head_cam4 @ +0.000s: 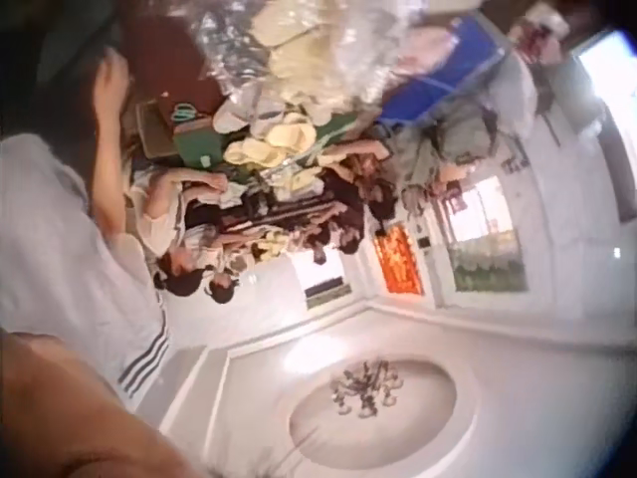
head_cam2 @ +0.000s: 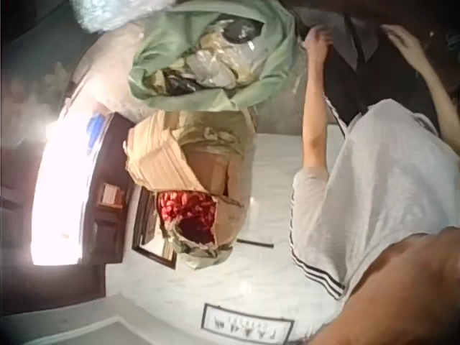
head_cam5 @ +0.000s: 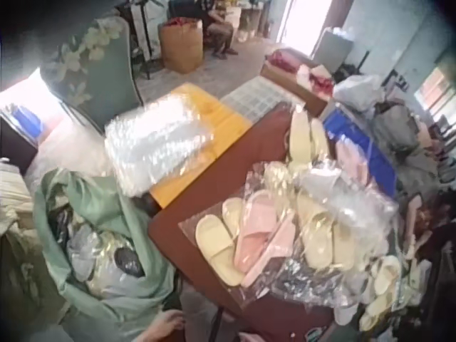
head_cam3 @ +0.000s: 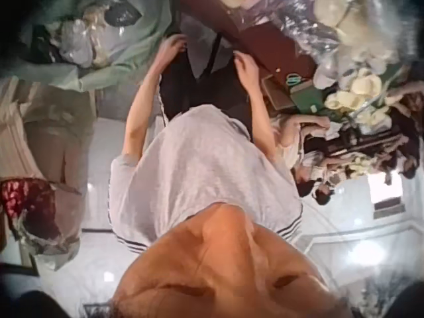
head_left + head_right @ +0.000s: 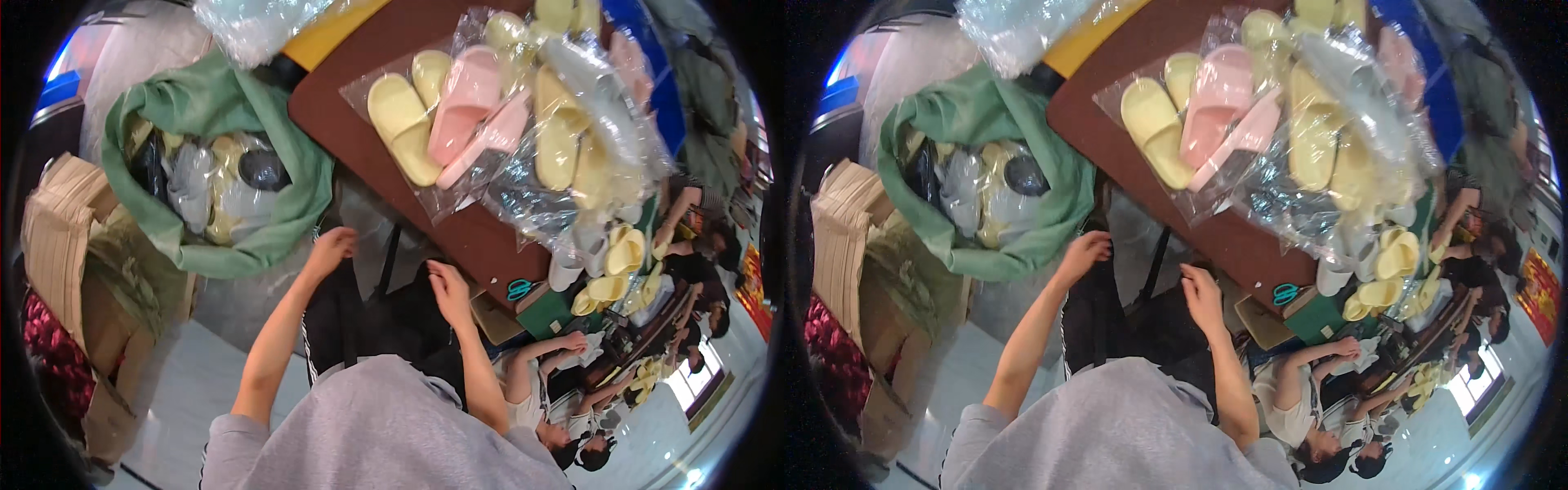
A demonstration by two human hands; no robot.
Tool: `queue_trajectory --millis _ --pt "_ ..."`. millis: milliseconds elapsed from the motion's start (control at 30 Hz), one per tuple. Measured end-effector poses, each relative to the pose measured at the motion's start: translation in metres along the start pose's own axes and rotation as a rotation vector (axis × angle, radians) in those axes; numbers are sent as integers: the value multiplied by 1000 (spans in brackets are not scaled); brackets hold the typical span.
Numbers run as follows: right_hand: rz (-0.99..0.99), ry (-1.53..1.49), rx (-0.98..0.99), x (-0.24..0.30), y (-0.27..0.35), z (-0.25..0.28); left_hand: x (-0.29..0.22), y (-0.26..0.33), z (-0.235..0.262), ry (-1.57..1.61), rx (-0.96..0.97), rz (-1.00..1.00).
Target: The person retrieves pairs of slippers from a green bag and places them into individual plastic bags before setting them aside on a table.
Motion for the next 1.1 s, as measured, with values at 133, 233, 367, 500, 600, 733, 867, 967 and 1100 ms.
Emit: queue_trajectory --millis 133,233,367,500,600,733,867,967,1100 --pt "-195 309 313 -142 -43 -82 130 -12 -82 -689 396 -65" --pt "-252 552 455 -249 -56 -150 239 19 -105 -959 325 26" --pt "-154 972 540 -330 -59 -185 353 44 -164 -1161 984 164" --pt "-241 1018 910 -334 -64 -235 432 106 -77 -594 275 875" --pt "-312 970 1005 -375 -76 -219 416 72 -121 -503 266 802" --pt "-261 910 902 -358 -69 -206 373 63 -123 -423 219 657" --pt "-204 700 837 -288 -97 -170 316 26 -116 -606 171 570" --pt "-103 588 717 -243 -135 -147 246 -27 -109 -698 84 364" --pt "-175 547 578 -244 -166 -126 226 -84 -105 -749 108 130"
Point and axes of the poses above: each hand's wrist, its own y-axis away from the middle knuckle, its own z-axis out of the back of the hand, x = y × z, the point moved 9 cm from there along -y, towards the middle knuckle, and after that the axes turned 14 degrees about -z, right-handed, at the moved point
